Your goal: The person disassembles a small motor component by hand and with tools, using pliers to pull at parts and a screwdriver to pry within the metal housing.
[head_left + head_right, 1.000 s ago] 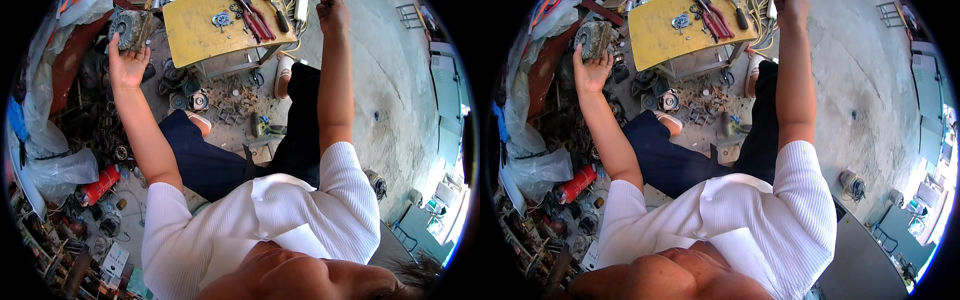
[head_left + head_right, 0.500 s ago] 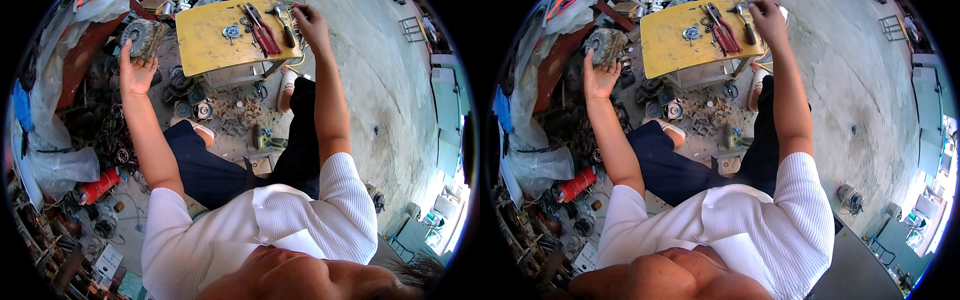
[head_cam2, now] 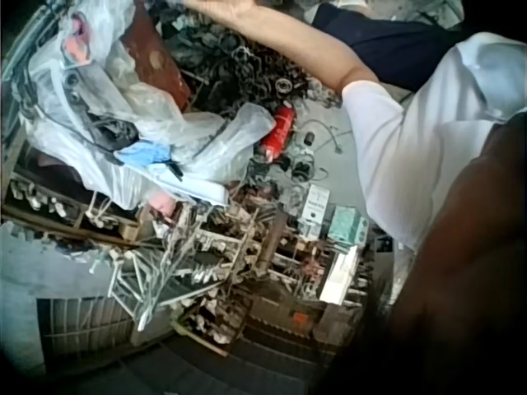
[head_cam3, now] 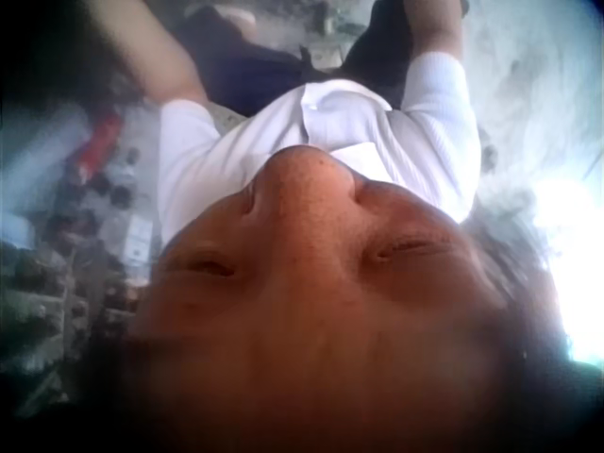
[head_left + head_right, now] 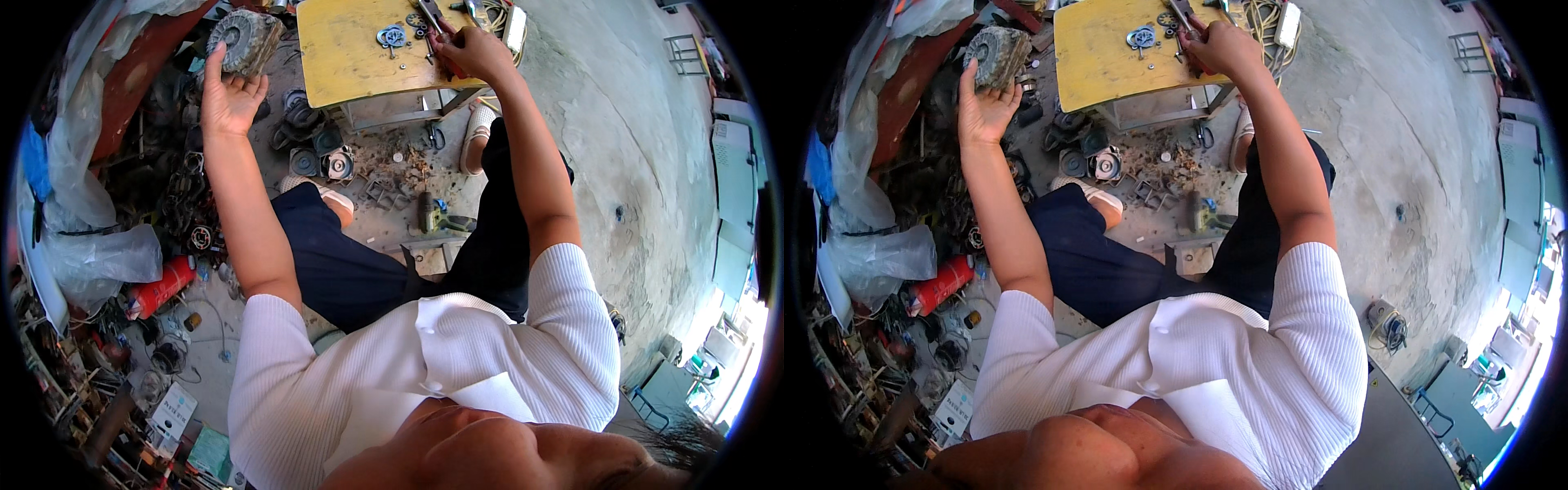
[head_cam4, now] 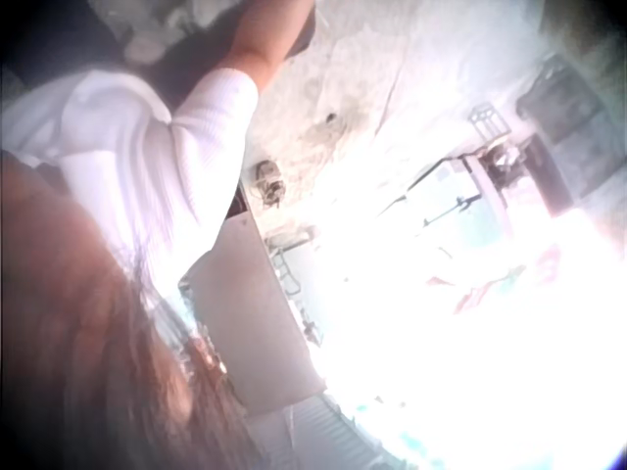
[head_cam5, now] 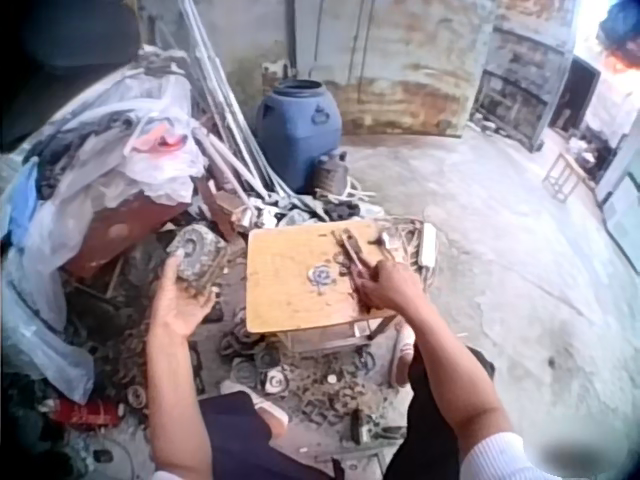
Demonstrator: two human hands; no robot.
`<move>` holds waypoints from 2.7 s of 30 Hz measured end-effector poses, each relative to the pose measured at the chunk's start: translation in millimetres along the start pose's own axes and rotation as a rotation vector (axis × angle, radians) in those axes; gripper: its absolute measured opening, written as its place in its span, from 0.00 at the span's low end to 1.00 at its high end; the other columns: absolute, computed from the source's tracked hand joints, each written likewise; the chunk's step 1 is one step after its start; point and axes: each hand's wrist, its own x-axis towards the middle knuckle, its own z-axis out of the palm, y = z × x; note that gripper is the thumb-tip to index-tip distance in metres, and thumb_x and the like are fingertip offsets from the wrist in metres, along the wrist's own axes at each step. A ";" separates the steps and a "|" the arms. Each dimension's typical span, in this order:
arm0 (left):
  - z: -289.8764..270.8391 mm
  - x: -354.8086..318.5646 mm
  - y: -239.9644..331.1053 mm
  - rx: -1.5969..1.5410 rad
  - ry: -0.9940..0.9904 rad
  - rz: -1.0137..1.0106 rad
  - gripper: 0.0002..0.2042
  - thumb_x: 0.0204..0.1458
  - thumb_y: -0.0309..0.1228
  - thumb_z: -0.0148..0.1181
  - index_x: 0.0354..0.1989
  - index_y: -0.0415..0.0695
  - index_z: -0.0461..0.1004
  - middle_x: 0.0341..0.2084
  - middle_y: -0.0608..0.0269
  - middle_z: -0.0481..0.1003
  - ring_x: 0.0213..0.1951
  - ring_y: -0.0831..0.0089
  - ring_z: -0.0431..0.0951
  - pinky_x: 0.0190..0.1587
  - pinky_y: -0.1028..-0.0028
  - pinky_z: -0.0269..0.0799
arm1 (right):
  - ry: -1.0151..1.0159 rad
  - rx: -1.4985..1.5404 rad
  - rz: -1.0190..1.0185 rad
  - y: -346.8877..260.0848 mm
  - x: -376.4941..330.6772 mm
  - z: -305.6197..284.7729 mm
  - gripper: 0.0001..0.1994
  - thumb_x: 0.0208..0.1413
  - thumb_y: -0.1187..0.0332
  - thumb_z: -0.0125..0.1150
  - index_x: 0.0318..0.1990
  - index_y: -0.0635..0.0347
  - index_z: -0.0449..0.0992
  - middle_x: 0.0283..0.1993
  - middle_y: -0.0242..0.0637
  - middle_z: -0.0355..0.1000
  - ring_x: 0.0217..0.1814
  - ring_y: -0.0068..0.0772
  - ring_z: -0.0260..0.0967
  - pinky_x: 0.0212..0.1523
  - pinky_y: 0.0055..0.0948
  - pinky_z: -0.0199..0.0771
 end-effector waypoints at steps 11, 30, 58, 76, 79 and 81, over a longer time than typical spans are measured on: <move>9.5 -5.2 -5.8 -0.011 -0.047 -0.096 0.41 0.44 0.50 0.75 0.62 0.45 0.61 0.59 0.63 0.67 0.60 0.67 0.67 0.67 0.57 0.49 | 0.076 1.185 0.195 37.8 3.6 -57.2 0.14 0.67 0.57 0.56 0.50 0.57 0.76 0.37 0.29 0.74 0.35 0.20 0.70 0.33 0.22 0.72; 4.0 -129.2 -118.6 0.586 -0.292 -0.020 0.32 0.45 0.37 0.76 0.56 0.34 0.70 0.47 0.56 0.77 0.47 0.72 0.78 0.52 0.71 0.73 | 0.052 1.357 0.030 -2.9 -128.2 -63.4 0.16 0.58 0.59 0.69 0.42 0.64 0.79 0.34 0.32 0.79 0.31 0.17 0.69 0.32 0.19 0.70; -64.2 -79.6 -224.2 0.962 -0.029 -0.162 0.49 0.38 0.47 0.80 0.63 0.27 0.63 0.55 0.47 0.72 0.54 0.65 0.74 0.54 0.71 0.70 | 0.173 0.941 0.066 -30.6 -186.9 80.3 0.15 0.58 0.68 0.69 0.49 0.67 0.80 0.43 0.40 0.82 0.43 0.19 0.75 0.45 0.23 0.76; -83.3 -66.9 -245.8 0.891 -0.097 -0.074 0.39 0.38 0.38 0.82 0.58 0.35 0.66 0.47 0.56 0.76 0.45 0.71 0.78 0.45 0.72 0.74 | 0.110 0.820 0.122 -17.0 -189.6 92.3 0.15 0.57 0.65 0.69 0.47 0.66 0.81 0.40 0.45 0.82 0.42 0.28 0.81 0.43 0.27 0.78; -77.9 -70.6 -240.3 1.011 -0.094 -0.022 0.40 0.38 0.38 0.82 0.58 0.35 0.66 0.46 0.56 0.77 0.45 0.71 0.78 0.46 0.72 0.75 | 0.247 0.946 0.106 -13.9 -188.5 96.7 0.14 0.57 0.65 0.69 0.46 0.65 0.81 0.38 0.46 0.82 0.40 0.30 0.82 0.42 0.28 0.78; -79.0 -72.0 -239.8 1.032 -0.082 0.002 0.39 0.37 0.38 0.82 0.57 0.36 0.67 0.46 0.56 0.77 0.45 0.71 0.78 0.46 0.71 0.75 | 0.243 0.991 0.039 -23.5 -194.4 79.1 0.14 0.56 0.65 0.69 0.46 0.65 0.82 0.37 0.46 0.82 0.39 0.32 0.82 0.41 0.29 0.79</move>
